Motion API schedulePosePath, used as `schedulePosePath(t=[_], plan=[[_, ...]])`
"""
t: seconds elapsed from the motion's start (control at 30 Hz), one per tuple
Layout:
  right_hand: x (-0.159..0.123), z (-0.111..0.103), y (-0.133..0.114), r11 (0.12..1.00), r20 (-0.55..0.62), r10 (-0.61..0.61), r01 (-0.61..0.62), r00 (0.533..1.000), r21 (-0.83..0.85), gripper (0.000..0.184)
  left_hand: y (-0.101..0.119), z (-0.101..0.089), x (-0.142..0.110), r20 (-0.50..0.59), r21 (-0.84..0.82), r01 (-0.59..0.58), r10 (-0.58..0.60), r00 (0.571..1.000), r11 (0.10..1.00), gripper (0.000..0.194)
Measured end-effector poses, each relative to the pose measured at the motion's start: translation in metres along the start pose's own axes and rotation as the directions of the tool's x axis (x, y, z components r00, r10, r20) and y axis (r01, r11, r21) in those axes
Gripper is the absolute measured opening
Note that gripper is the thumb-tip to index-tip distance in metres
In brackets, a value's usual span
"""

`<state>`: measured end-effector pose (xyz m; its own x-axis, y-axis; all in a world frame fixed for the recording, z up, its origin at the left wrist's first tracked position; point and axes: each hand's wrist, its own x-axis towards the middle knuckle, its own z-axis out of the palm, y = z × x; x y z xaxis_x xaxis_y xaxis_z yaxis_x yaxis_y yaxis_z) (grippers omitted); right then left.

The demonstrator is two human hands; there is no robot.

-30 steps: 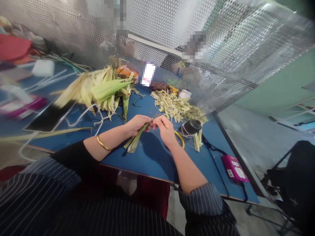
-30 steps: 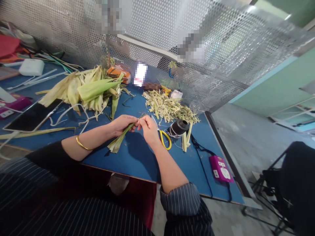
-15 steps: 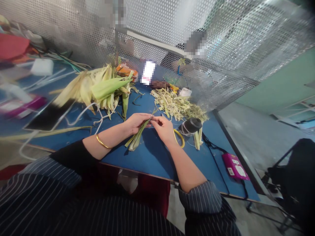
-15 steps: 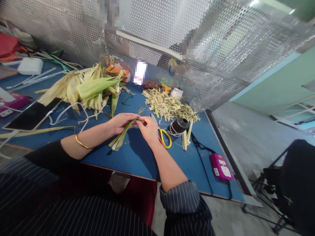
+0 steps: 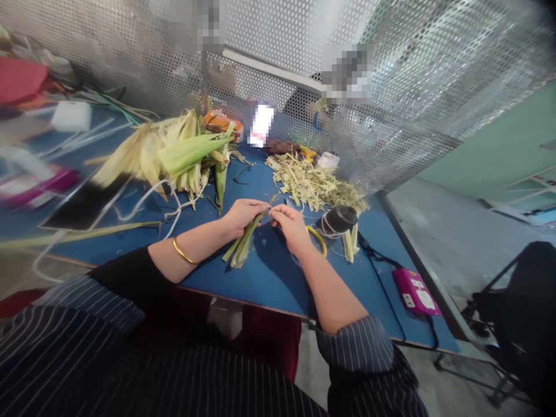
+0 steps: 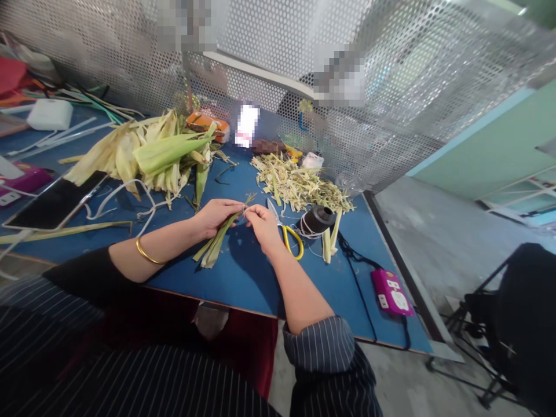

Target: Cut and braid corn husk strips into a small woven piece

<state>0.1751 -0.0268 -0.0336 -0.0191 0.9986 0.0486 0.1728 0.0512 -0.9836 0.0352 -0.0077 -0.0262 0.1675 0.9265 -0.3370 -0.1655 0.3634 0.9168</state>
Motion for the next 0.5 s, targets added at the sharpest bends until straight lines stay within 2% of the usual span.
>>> schedulePosePath(t=[0.13,0.27,0.33,0.5], plan=[[0.003,-0.002,0.000,0.973,0.032,0.083,-0.088,0.996,0.214,0.004,-0.009,-0.004,0.005,0.027,0.238,-0.204,0.203,0.979,0.950,0.022],[0.004,-0.002,0.000,0.945,0.036,0.135,-0.140,0.990,0.295,0.004,-0.015,-0.008,0.009,0.092,0.489,-0.415,0.427,0.899,0.767,0.022],[0.003,-0.001,-0.001,0.938,0.046,0.145,-0.152,0.988,0.311,0.004,-0.016,-0.008,0.009,0.142,0.562,-0.444,0.447,0.883,0.698,0.020],[0.002,-0.001,-0.003,0.938,0.078,0.147,-0.164,0.986,0.306,0.005,-0.015,-0.008,0.010,0.215,0.587,-0.457,0.415,0.884,0.668,0.022]])
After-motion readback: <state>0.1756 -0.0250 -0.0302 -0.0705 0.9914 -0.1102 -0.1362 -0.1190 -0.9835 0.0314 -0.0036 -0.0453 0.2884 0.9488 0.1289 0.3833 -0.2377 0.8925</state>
